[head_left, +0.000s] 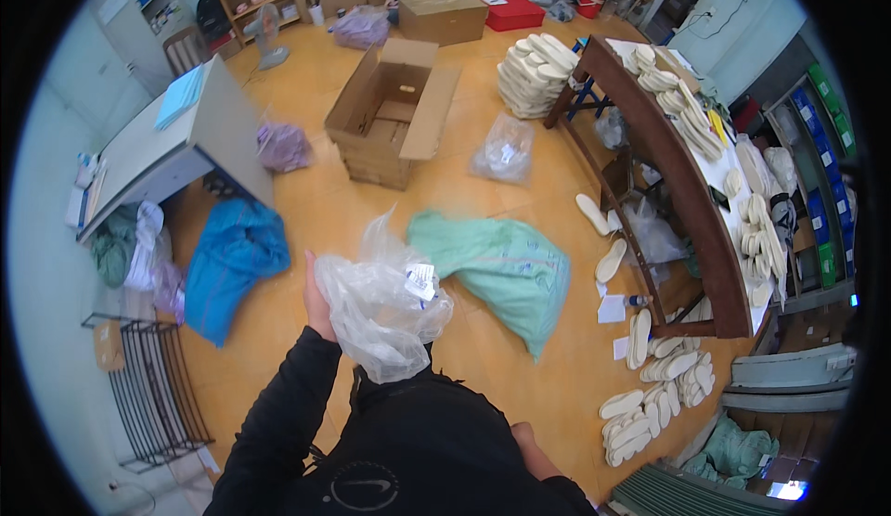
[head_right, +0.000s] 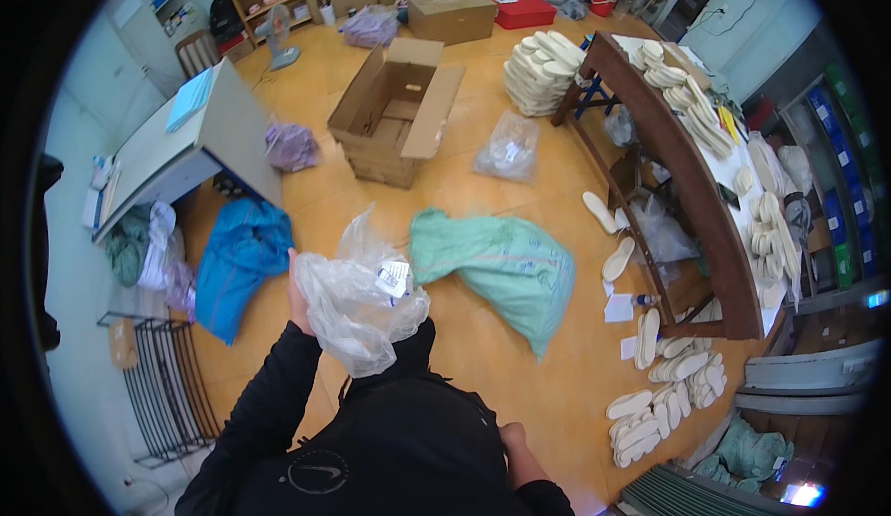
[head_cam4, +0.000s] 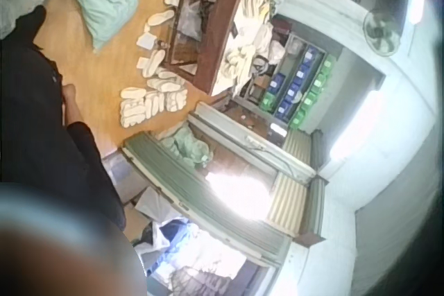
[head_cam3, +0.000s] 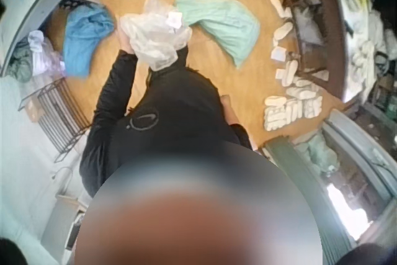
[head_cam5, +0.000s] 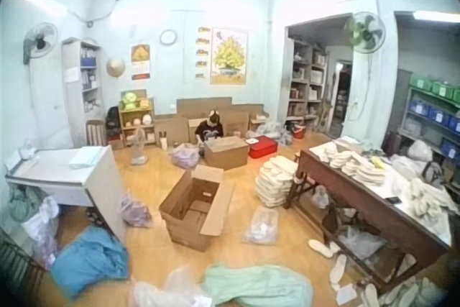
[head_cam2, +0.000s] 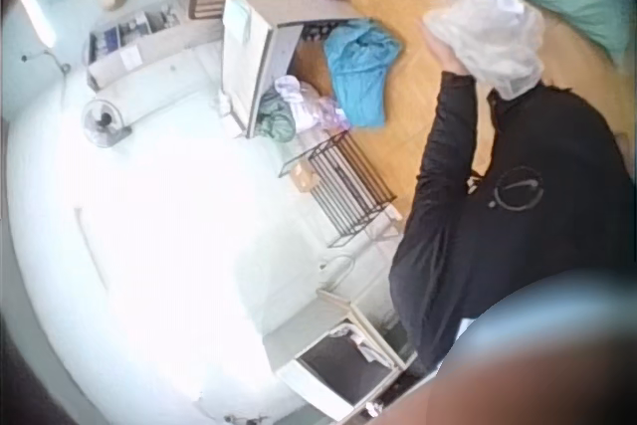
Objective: The person picks up white slippers from a stack, places them into a clear plastic bag, and then puts the bag into a cardboard box. The person also briefly writes on a notepad with a pen before continuing to pack more slippers.
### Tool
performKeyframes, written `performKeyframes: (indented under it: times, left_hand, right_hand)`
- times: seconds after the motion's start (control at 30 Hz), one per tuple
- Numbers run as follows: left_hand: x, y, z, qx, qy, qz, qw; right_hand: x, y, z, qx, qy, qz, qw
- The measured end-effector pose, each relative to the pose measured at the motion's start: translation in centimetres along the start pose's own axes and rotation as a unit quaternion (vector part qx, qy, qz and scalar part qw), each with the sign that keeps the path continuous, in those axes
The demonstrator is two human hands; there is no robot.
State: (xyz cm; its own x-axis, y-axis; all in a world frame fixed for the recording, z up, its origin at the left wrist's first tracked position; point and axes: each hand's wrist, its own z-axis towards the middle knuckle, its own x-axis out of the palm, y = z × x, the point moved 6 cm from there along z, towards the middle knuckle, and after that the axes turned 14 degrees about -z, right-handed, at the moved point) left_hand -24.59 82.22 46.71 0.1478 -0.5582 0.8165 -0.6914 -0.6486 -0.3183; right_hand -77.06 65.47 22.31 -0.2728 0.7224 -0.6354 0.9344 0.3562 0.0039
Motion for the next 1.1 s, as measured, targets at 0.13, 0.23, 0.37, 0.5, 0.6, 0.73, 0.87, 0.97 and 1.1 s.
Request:
performKeyframes:
  times: [0.13,0.23,0.37,0.5,0.6,0.73,0.87,0.97,1.1]
  left_hand:
    - [4.1,0.8,8.2,-0.022,-0.009,0.052,0.998]
    - [8.5,1.1,13.4,-0.035,-0.025,0.129,0.991]
    - [17.1,-1.0,18.9,0.119,0.151,0.409,0.892]
    - [22.7,-0.4,21.4,0.164,0.292,0.640,0.692]
    - [23.5,3.1,22.9,-0.026,0.332,0.630,0.701]
    - [25.6,8.1,25.8,-0.056,0.356,0.619,0.698]
    - [28.1,10.1,31.8,-0.022,0.306,0.627,0.716]
    - [29.9,10.1,37.7,0.007,0.219,0.647,0.731]
    - [33.0,14.2,46.4,-0.009,0.149,0.633,0.759]
  right_hand:
    - [-8.0,4.8,1.4,0.088,-0.086,0.121,0.985]
    - [-16.7,9.6,0.7,0.108,-0.134,0.199,0.965]
    - [-29.2,12.9,-2.0,0.057,0.045,0.185,0.980]
    - [-42.4,13.4,-3.8,-0.018,0.036,0.074,0.996]
    - [-51.6,18.7,-0.9,-0.053,-0.197,0.077,0.976]
    - [-55.6,32.8,7.1,-0.219,-0.090,0.496,0.835]
    - [-56.7,45.6,13.3,-0.402,0.028,0.517,0.755]
    - [-59.7,49.1,19.6,-0.403,0.107,0.543,0.730]
    - [-66.1,49.4,28.7,-0.411,0.183,0.413,0.792]
